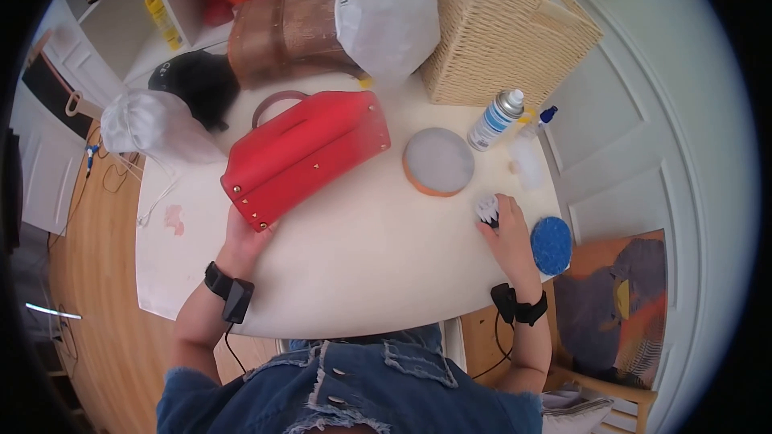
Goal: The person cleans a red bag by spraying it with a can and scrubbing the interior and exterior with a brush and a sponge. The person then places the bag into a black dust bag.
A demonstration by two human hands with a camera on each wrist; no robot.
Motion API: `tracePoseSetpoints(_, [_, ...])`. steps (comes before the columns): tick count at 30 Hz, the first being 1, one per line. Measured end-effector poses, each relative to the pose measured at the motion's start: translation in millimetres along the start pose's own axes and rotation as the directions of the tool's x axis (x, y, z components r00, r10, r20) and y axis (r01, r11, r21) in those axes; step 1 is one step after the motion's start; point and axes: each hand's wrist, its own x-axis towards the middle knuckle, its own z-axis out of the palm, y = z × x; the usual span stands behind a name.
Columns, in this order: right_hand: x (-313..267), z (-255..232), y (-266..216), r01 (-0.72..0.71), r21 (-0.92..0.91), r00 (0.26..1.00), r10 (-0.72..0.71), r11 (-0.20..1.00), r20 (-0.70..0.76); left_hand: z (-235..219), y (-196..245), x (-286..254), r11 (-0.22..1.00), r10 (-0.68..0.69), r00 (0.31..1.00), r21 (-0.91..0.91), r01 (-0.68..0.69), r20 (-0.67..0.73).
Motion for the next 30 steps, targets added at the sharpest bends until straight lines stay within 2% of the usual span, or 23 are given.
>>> tracePoseSetpoints(2, [2, -4, -12, -0.016, -0.010, 1.000, 0.016, 1.000, 0.024, 3, -1, 0, 1.000, -0.001, 1.000, -0.015, 0.001, -0.011])
tracePoseSetpoints(4, [4, -8, -32, 0.011, -0.129, 0.999, -0.017, 0.992, -0.046, 3, -1, 1, 0.999, -0.006, 1.000, -0.033, 0.005, -0.025])
tracePoseSetpoints(5, [5, -13, -51, 0.015, -0.129, 0.999, -0.020, 0.992, -0.039, 2, -1, 1, 0.998, -0.029, 1.000, -0.055, 0.029, 0.003])
tracePoseSetpoints(7, [15, -18, -99, 0.056, 0.201, 0.997, -0.044, 0.978, -0.064, 2, -1, -1, 0.996, -0.049, 0.998, -0.074, 0.051, 0.030])
tracePoseSetpoints(9, [24, -7, -124, 0.161, 0.193, 0.987, -0.154, 0.968, -0.051, 4, -2, 0, 0.999, -0.009, 0.998, -0.040, 0.007, -0.055])
tracePoseSetpoints(10, [30, 4, -135, 0.293, 0.146, 0.956, -0.284, 0.945, -0.078, 5, -3, 1, 0.999, -0.003, 0.999, -0.033, 0.001, -0.052])
tracePoseSetpoints(13, [41, 25, -191, 0.611, 0.061, 0.790, -0.603, 0.789, -0.110, 9, -5, 3, 1.000, 0.006, 0.998, -0.030, -0.008, -0.062])
tracePoseSetpoints(14, [43, 35, -206, 0.619, 0.063, 0.783, -0.610, 0.783, -0.121, 10, -6, 4, 1.000, 0.008, 0.998, 0.002, -0.008, -0.067])
tracePoseSetpoints(15, [45, 47, -218, 0.699, 0.082, 0.713, -0.685, 0.710, -0.150, 9, -5, 4, 0.999, 0.010, 0.997, 0.034, -0.008, -0.071])
tracePoseSetpoints(16, [48, 56, -227, 0.771, 0.096, 0.636, -0.751, 0.630, -0.179, 0, -3, 4, 0.997, -0.072, 0.997, 0.018, 0.072, -0.005])
tracePoseSetpoints(17, [53, 65, -231, 0.776, 0.096, 0.630, -0.754, 0.624, -0.188, 9, -5, 3, 0.995, -0.103, 0.988, 0.020, 0.101, 0.111])
tracePoseSetpoints(19, [63, 78, -236, 0.771, 0.155, 0.636, -0.755, 0.617, -0.161, 11, -5, -1, 0.994, -0.097, 0.977, -0.029, 0.105, 0.190])
tracePoseSetpoints(20, [71, 78, -236, 0.751, 0.197, 0.660, -0.713, 0.630, -0.235, 6, -2, -1, 0.995, -0.094, 0.978, -0.025, 0.100, 0.187])
tracePoseSetpoints(21, [80, 75, -231, 0.752, 0.202, 0.659, -0.715, 0.627, -0.235, -5, 1, 2, 0.997, -0.070, 0.994, -0.006, 0.071, 0.085])
tracePoseSetpoints(22, [91, 69, -223, 0.715, 0.219, 0.697, -0.658, 0.664, -0.284, -12, 2, 3, 0.999, -0.044, 0.999, 0.012, 0.044, -0.018])
tracePoseSetpoints(23, [101, 64, -214, 0.673, 0.240, 0.735, -0.594, 0.700, -0.328, -2, 0, 2, 0.999, -0.042, 0.999, 0.007, 0.042, -0.026])
tracePoseSetpoints(25, [125, 52, -189, 0.478, 0.396, 0.873, -0.375, 0.784, -0.312, 16, -6, 0, 0.998, 0.044, 0.981, 0.046, -0.036, -0.188])
tracePoseSetpoints(26, [139, 46, -173, 0.387, 0.401, 0.910, -0.275, 0.830, -0.309, 14, -8, 0, 0.999, 0.038, 0.980, 0.040, -0.031, -0.194])
tracePoseSetpoints(27, [148, 42, -162, 0.293, 0.405, 0.936, -0.173, 0.866, -0.308, 12, -7, 1, 0.998, 0.037, 0.986, 0.057, -0.028, -0.166])
tracePoseSetpoints(28, [149, 38, -158, 0.287, 0.404, 0.937, -0.168, 0.868, -0.306, 11, -6, 1, 0.997, 0.036, 0.990, 0.076, -0.025, -0.137])
tracePoseSetpoints(30, [150, 30, -156, 0.177, 0.475, 0.974, -0.084, 0.862, -0.211, 9, -7, 1, 0.995, 0.046, 0.988, 0.097, -0.032, -0.147])
